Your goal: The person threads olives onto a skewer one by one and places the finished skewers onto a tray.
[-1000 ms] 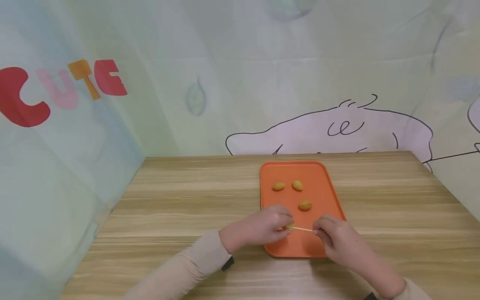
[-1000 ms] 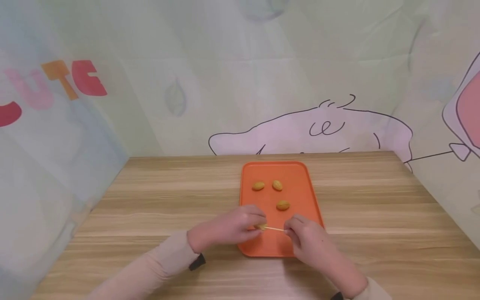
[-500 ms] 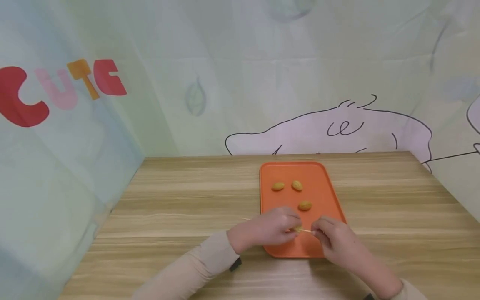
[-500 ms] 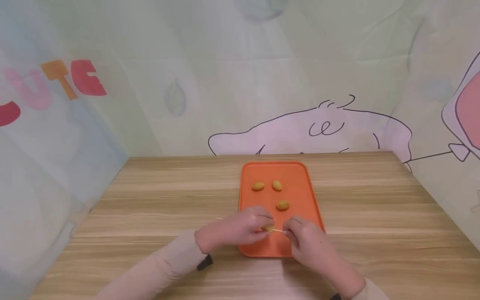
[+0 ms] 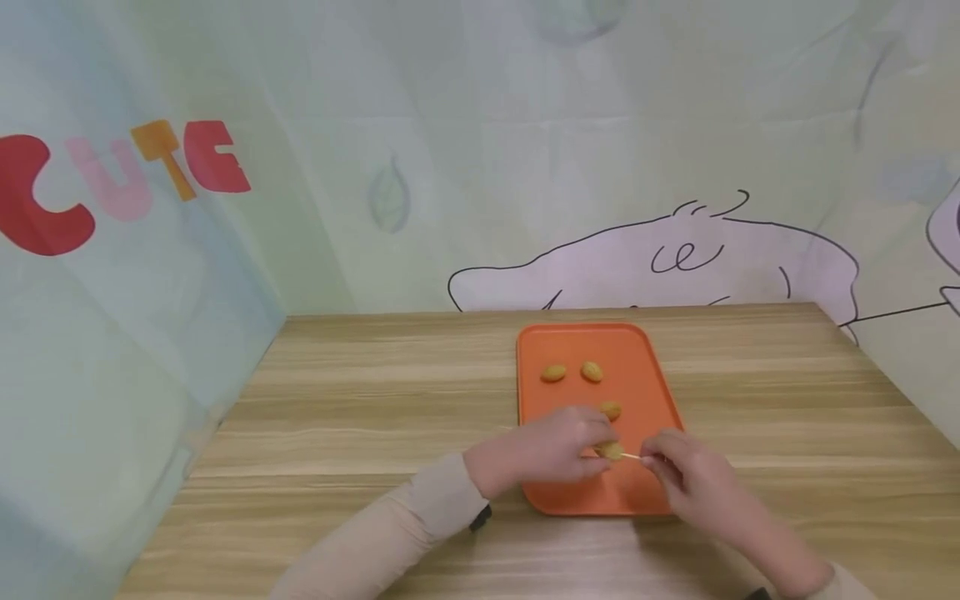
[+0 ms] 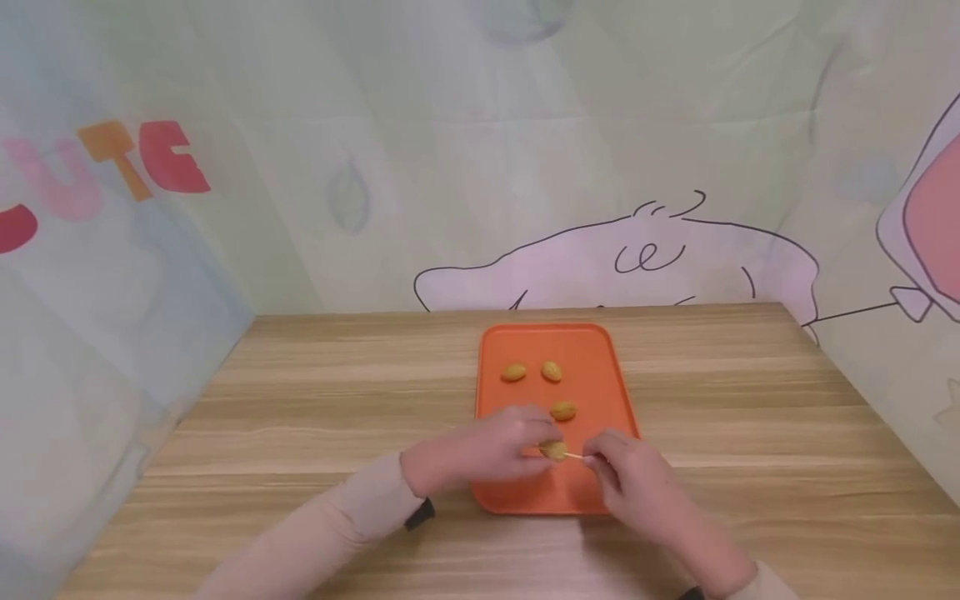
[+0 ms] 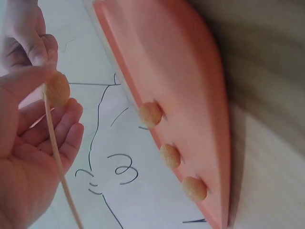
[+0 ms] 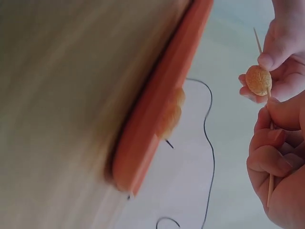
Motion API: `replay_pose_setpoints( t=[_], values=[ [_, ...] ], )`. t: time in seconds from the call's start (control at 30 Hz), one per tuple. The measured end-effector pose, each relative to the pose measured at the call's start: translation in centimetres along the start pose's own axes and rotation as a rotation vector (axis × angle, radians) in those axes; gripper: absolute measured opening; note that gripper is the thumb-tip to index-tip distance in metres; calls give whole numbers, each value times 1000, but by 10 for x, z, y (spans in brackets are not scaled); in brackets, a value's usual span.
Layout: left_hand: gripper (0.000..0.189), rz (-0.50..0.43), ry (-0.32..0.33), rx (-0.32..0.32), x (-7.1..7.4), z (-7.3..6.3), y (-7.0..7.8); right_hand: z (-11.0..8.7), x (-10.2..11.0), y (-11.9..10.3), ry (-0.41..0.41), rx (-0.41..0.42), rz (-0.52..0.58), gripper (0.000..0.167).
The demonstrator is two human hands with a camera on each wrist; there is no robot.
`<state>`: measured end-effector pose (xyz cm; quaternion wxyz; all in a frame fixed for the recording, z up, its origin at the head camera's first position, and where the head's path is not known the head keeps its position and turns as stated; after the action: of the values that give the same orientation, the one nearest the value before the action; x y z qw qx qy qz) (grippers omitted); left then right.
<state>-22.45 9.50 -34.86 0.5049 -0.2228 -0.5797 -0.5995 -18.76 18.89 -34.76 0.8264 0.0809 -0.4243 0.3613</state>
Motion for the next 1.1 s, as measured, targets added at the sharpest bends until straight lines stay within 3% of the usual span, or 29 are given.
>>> replay_pose_setpoints(
  t=[0.13, 0.23, 0.43, 0.6, 0.7, 0.9, 1.1],
  values=[
    [42, -31, -1, 113, 6, 0, -10, -5, 15, 13, 30, -21, -30, 17],
    [47, -1, 35, 161, 12, -1, -18, -10, 26, 26, 30, -49, -54, 12],
    [47, 105, 140, 130, 23, 3, -26, -24, 44, 52, 22, -126, -142, 19],
    [46, 58, 179, 162, 24, 16, -40, -35, 56, 67, 27, -172, -186, 28],
    [46, 13, 169, 232, 22, 24, -51, -43, 62, 75, 32, -199, -210, 28],
    [51, -55, 92, 401, 9, 36, -74, -59, 74, 85, 75, -212, -247, 17],
    [50, -111, 18, 449, -7, 46, -85, -70, 79, 91, 65, -232, -298, 16]
  ],
)
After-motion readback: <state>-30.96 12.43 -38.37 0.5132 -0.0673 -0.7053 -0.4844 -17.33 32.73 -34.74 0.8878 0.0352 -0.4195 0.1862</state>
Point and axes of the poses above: each hand's wrist, its own z-axis towards the middle knuckle, its own x-axis out of the back of the hand, y = z × x, the point moved 9 cm from there along z, towards the middle knuckle, and after that the axes turned 13 degrees about -z, right-handed, at the moved point
